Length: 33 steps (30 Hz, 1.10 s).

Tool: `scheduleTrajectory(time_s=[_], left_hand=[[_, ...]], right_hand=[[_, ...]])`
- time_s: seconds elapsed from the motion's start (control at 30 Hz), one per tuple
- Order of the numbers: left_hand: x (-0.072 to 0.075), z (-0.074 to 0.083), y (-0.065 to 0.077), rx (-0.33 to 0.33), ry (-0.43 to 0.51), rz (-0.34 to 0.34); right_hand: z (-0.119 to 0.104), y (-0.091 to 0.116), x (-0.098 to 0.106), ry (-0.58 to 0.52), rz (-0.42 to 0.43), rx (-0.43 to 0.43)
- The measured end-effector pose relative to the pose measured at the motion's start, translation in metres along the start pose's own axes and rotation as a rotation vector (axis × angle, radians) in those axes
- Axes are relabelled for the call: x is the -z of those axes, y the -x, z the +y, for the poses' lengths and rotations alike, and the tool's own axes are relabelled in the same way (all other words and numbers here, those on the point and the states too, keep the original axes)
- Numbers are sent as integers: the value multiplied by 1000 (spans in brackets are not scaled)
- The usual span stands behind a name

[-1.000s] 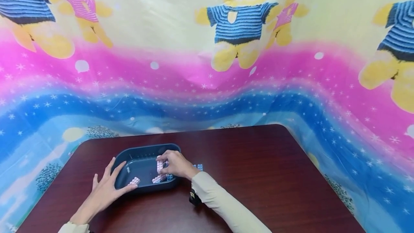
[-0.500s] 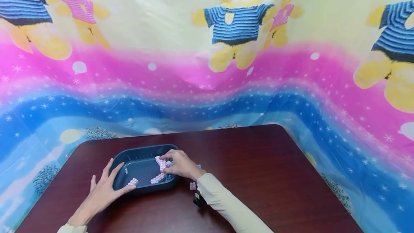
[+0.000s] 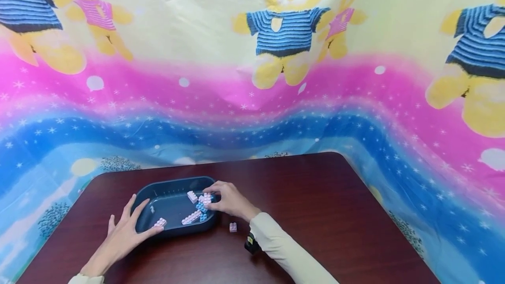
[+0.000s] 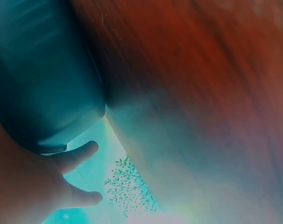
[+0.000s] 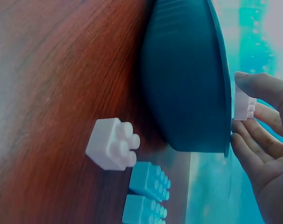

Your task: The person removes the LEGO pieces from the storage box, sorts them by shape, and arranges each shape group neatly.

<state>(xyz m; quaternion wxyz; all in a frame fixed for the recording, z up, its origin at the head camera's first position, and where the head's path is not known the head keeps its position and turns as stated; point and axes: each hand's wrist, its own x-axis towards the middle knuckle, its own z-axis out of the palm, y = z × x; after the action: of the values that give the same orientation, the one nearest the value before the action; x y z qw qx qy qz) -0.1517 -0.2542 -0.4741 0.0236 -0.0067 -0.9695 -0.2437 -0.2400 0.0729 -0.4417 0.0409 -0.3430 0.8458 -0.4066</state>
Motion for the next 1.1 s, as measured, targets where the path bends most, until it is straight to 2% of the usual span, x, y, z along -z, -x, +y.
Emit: scheduleTrajectory(time_s=[0.33, 0.6, 1.1], left_hand=[[-1, -2, 0, 8, -2, -9], [-1, -4, 1, 34, -9, -31], [0, 0, -2, 27, -12, -29]], right_hand=[[4, 13, 4, -111, 30, -30], [15, 21, 10, -101, 63, -30], [41, 43, 18, -89, 66, -40]])
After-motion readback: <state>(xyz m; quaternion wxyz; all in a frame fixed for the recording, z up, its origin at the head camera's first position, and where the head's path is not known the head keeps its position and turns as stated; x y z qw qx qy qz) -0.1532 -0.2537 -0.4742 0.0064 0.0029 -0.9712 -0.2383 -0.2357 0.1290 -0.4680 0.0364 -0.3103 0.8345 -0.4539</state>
